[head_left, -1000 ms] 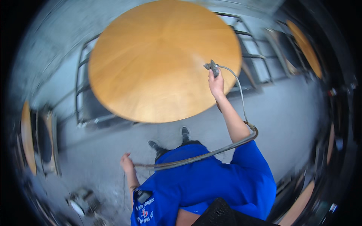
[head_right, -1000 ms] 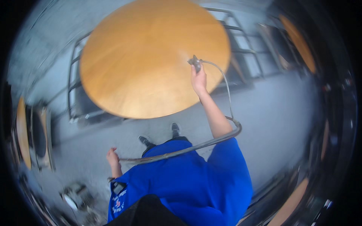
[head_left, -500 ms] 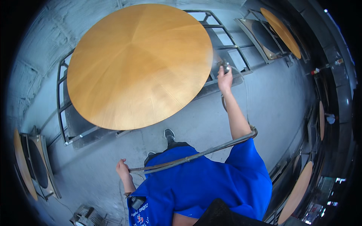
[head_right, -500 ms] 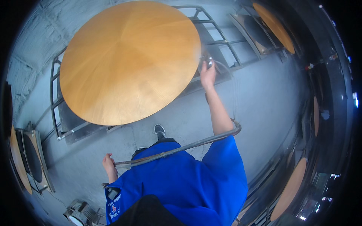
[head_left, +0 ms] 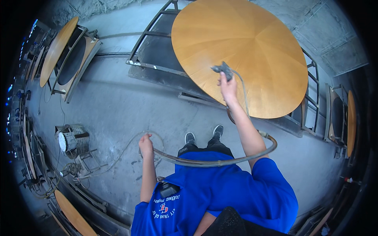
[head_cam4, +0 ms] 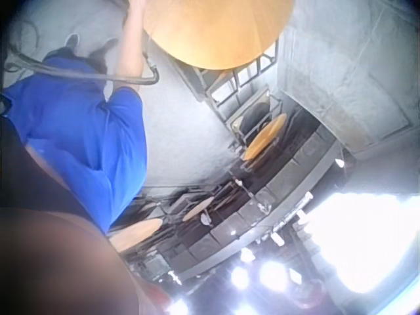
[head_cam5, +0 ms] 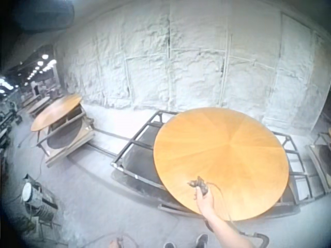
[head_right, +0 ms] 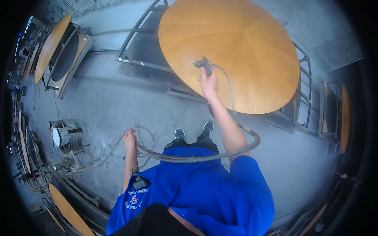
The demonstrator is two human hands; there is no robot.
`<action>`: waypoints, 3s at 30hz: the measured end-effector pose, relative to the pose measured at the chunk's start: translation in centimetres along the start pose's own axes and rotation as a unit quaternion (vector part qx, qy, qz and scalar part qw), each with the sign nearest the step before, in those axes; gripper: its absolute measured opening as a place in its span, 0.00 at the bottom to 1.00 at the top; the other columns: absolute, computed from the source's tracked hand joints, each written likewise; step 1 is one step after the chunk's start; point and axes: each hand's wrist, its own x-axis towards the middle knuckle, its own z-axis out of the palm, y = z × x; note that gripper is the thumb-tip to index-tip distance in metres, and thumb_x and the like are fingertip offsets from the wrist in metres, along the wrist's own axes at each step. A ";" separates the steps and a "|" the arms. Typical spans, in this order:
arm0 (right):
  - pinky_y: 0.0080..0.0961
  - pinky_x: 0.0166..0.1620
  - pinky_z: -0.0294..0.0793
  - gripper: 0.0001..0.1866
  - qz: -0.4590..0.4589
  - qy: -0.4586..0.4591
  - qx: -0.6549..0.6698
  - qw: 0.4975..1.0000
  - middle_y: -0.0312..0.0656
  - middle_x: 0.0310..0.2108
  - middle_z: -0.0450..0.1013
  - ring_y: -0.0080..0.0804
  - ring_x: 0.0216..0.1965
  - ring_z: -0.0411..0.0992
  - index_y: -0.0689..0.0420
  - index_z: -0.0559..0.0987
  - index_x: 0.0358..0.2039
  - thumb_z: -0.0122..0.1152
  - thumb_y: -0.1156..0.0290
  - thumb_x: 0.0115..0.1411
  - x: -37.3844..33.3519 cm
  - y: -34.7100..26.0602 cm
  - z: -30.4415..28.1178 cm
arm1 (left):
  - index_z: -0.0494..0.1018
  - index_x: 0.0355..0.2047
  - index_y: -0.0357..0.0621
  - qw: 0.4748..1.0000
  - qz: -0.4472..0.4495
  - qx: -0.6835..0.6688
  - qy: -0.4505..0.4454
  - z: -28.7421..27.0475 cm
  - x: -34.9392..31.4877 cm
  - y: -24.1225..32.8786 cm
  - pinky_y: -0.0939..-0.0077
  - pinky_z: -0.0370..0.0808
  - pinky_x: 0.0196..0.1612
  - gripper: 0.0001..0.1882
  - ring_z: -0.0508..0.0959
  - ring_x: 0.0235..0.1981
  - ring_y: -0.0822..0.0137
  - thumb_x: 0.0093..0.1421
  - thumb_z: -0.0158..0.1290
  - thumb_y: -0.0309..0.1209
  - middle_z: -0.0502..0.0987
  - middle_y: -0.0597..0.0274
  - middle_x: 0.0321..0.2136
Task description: The person uses a spray gun to apply a finish to large round wooden table tops in a workshop. The person moves between multiple tables, spraying each surface in a systematic pattern while walking around the fixtures.
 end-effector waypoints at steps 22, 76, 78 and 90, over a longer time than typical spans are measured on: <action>0.32 0.43 0.75 0.27 0.021 0.347 -0.185 0.919 0.47 0.35 0.79 0.35 0.36 0.78 0.60 0.68 0.62 0.57 0.61 0.67 -7.1 -0.8 -38.1 | 0.77 0.35 0.38 0.978 0.041 0.104 -0.177 8.7 -4.5 0.7 0.78 0.53 0.18 0.17 0.59 0.13 0.79 0.68 0.47 0.39 0.61 0.74 0.11; 0.31 0.46 0.75 0.28 0.003 0.386 -0.237 0.892 0.48 0.39 0.78 0.36 0.40 0.77 0.66 0.67 0.61 0.57 0.62 0.67 -18.4 -2.9 -43.4 | 0.79 0.34 0.39 0.952 0.072 0.129 -0.269 11.3 -6.6 2.4 0.79 0.54 0.19 0.16 0.60 0.14 0.80 0.67 0.48 0.38 0.63 0.74 0.11; 0.34 0.56 0.69 0.28 -0.029 0.421 -0.265 0.867 0.56 0.50 0.75 0.46 0.53 0.73 0.67 0.66 0.61 0.57 0.61 0.68 -17.9 -2.8 -45.9 | 0.78 0.34 0.39 0.954 0.079 0.141 -0.251 11.6 -6.9 2.6 0.79 0.54 0.19 0.16 0.60 0.14 0.80 0.67 0.48 0.38 0.64 0.73 0.11; 0.15 0.17 0.61 0.13 -0.049 0.303 -0.167 0.937 0.32 0.23 0.72 0.15 0.18 0.66 0.56 0.72 0.43 0.55 0.60 0.70 -19.3 -4.8 -30.0 | 0.79 0.33 0.38 0.960 0.058 0.089 -0.261 7.2 -2.8 2.5 0.78 0.54 0.20 0.15 0.60 0.14 0.79 0.67 0.49 0.37 0.63 0.75 0.12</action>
